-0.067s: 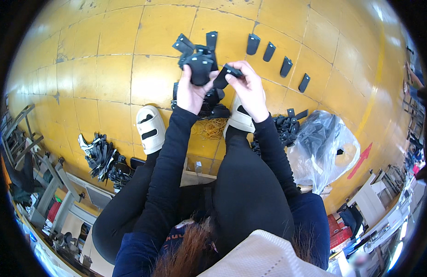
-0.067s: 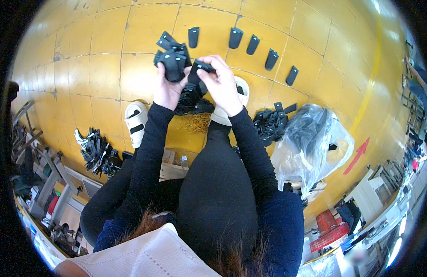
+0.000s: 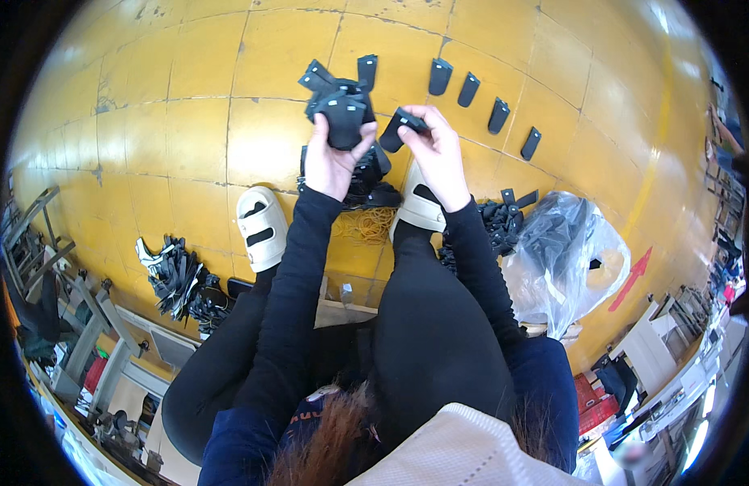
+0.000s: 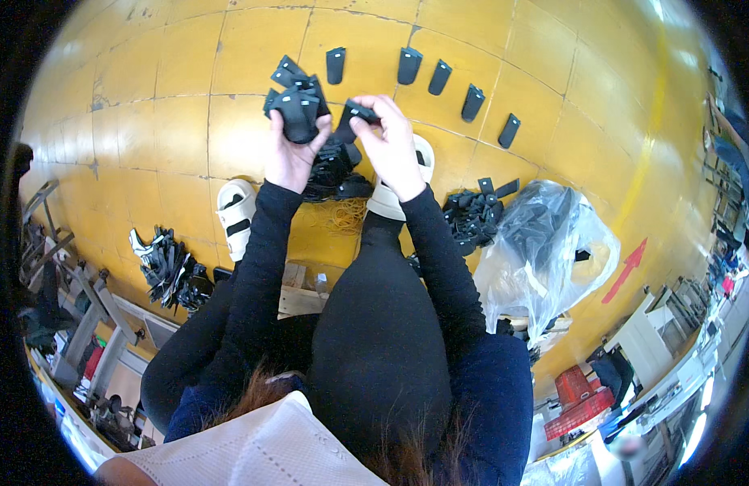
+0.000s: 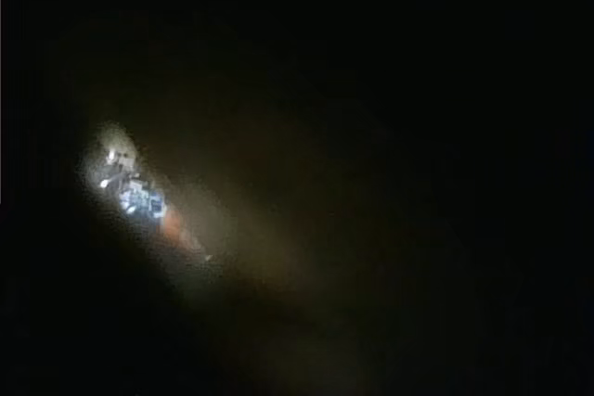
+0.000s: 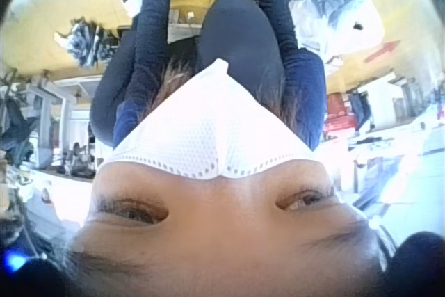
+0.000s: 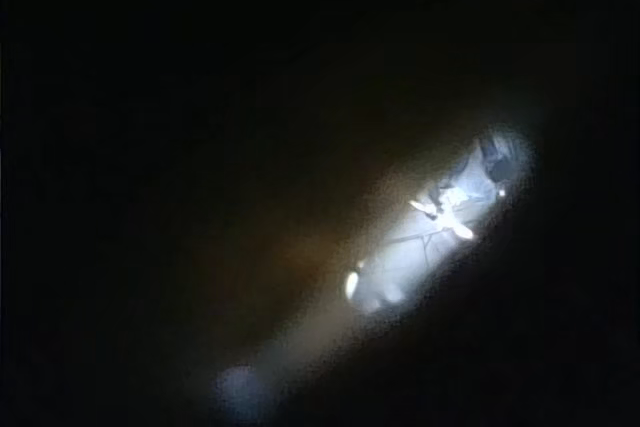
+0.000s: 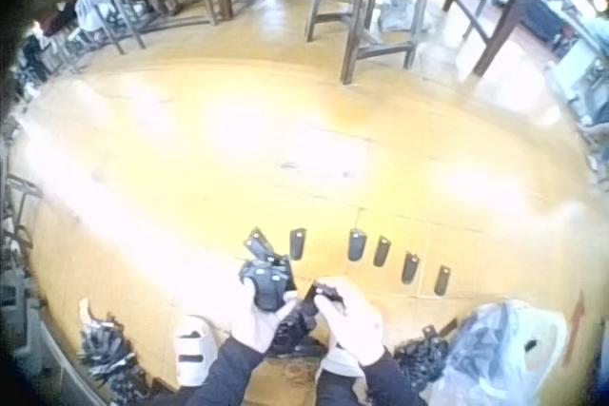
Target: The person sits on the floor and sorts small black plastic components by picking them up from a pile and arranging them into neat rows on the yellow floor. The person handles the parts one by one, inspecting and placing them in an organized pattern.
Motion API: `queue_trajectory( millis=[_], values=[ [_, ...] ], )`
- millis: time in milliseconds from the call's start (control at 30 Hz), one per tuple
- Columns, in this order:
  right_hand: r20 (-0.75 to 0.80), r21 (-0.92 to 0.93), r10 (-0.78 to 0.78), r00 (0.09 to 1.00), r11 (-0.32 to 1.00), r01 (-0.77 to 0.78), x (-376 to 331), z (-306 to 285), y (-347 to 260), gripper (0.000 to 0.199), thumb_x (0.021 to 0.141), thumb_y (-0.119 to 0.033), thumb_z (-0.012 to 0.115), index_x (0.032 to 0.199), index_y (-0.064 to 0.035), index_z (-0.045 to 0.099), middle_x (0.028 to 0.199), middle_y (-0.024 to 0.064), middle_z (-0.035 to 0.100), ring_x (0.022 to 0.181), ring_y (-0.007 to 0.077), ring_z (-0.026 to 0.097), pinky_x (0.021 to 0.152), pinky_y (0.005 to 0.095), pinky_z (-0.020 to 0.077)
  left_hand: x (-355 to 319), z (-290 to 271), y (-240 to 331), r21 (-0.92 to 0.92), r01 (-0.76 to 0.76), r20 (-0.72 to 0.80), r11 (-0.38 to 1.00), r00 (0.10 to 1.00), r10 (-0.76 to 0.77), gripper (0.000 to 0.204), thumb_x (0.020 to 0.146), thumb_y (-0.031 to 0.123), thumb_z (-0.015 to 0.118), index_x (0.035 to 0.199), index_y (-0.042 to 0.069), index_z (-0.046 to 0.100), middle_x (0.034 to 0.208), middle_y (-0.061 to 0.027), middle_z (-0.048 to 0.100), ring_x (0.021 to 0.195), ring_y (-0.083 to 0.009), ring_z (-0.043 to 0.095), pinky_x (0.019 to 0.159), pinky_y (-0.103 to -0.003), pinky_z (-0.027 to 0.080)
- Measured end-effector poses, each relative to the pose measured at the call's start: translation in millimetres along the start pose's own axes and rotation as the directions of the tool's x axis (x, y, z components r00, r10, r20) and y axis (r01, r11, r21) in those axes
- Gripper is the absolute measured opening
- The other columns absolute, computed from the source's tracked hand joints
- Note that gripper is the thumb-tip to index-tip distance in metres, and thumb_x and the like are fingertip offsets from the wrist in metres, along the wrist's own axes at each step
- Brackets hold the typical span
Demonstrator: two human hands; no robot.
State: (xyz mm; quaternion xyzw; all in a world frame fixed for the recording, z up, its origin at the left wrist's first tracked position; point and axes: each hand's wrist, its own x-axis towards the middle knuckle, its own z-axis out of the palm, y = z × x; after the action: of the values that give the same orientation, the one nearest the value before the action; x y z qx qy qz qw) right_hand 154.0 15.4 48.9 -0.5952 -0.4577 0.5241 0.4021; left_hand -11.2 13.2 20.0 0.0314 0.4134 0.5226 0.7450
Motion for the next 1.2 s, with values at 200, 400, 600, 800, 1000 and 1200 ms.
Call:
queue_trajectory(
  millis=[200,400,600,800,1000,1200],
  values=[
    [-0.054,-0.702,-0.328,0.943,0.684,0.198,26.4,-26.9,69.1,0.028,0.077,0.003,0.056,0.104,-0.0032,0.057,0.089,0.0151,0.059,0.087,0.0289,0.058,0.078,0.0375,0.0470,10.2,-9.5,9.6,-0.035,-0.055,-0.019,0.998,0.998,0.055,0.050,0.096,0.045,0.040,0.123,0.003,0.045,0.113,-0.0139,0.058,0.101,-0.0300,0.060,0.092,-0.042,0.051],
    [0.056,-0.831,-0.215,0.975,0.531,0.165,30.3,-25.3,126.8,0.026,0.078,0.003,0.052,0.102,-0.0053,0.058,0.095,0.0158,0.054,0.090,0.0330,0.054,0.079,0.0412,0.0454,11.2,-11.0,8.4,-0.042,-0.042,-0.010,0.998,0.999,0.042,0.051,0.095,0.046,0.040,0.124,0.004,0.045,0.115,-0.0128,0.057,0.103,-0.0288,0.059,0.093,-0.042,0.049],
    [-0.274,-0.487,-0.175,0.946,0.873,0.021,50.8,-36.0,110.6,0.024,0.081,0.000,0.052,0.105,0.0007,0.057,0.098,0.0170,0.056,0.092,0.0328,0.056,0.080,0.0351,0.0451,9.6,-12.3,5.0,-0.064,-0.042,-0.024,0.997,0.999,0.040,0.049,0.096,0.043,0.041,0.124,0.004,0.044,0.114,-0.0133,0.057,0.103,-0.0300,0.059,0.093,-0.042,0.049],
    [-0.283,0.100,0.099,0.954,0.992,-0.073,121.8,-32.8,87.6,0.041,0.075,-0.002,0.068,0.113,0.0046,0.055,0.097,0.0113,0.064,0.086,0.0157,0.060,0.075,0.0273,0.0464,9.4,-23.9,1.5,-0.073,0.001,-0.033,0.997,0.999,-0.004,0.043,0.097,0.035,0.043,0.123,0.001,0.044,0.114,-0.0133,0.058,0.103,-0.0305,0.059,0.093,-0.043,0.049],
    [-0.182,-0.261,0.028,0.983,0.962,-0.076,196.8,-28.0,109.3,0.044,0.070,-0.007,0.071,0.113,-0.0010,0.059,0.102,0.0121,0.064,0.084,0.0180,0.061,0.075,0.0296,0.0480,12.6,-17.0,-4.8,0.047,-0.010,-0.022,0.999,1.000,0.011,0.039,0.096,0.036,0.045,0.117,0.003,0.050,0.108,-0.0111,0.061,0.102,-0.0250,0.060,0.092,-0.039,0.050],
    [-0.240,-0.339,-0.255,0.937,0.926,0.165,155.3,2.8,66.1,0.030,0.076,-0.019,0.070,0.101,-0.0035,0.065,0.086,0.0087,0.063,0.072,0.0150,0.057,0.068,0.0275,0.0469,10.4,-16.4,-1.4,-0.016,-0.019,-0.011,1.000,1.000,0.019,0.036,0.097,0.031,0.045,0.118,0.002,0.049,0.111,-0.0115,0.060,0.103,-0.0266,0.060,0.094,-0.042,0.049]
  ],
)
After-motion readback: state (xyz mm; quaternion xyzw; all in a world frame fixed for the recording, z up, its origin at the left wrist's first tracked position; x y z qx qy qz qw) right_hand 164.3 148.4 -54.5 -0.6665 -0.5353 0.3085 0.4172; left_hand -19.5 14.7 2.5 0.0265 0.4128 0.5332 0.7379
